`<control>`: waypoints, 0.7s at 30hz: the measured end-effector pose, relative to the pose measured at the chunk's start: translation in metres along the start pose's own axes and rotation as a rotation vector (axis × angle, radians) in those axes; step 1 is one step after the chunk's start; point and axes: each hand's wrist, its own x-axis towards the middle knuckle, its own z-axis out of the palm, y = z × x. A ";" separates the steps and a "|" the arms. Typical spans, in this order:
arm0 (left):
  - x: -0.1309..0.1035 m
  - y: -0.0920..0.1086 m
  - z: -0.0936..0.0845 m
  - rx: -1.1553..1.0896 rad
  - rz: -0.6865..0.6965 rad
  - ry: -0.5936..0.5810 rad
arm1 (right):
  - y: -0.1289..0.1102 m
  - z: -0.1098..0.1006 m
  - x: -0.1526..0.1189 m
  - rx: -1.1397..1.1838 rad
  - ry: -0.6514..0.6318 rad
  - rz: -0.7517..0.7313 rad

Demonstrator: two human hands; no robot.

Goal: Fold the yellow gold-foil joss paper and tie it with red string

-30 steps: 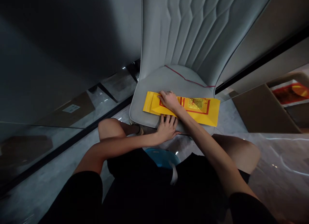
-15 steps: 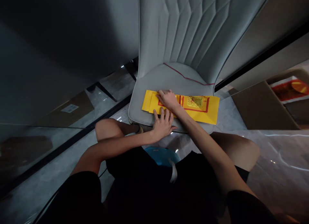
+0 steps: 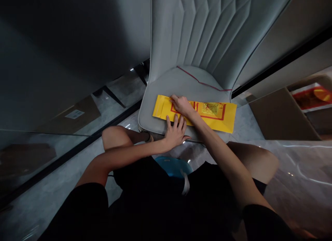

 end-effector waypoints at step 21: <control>0.050 -0.097 -0.048 -0.174 -0.059 0.173 | 0.015 -0.021 -0.017 0.028 0.138 -0.092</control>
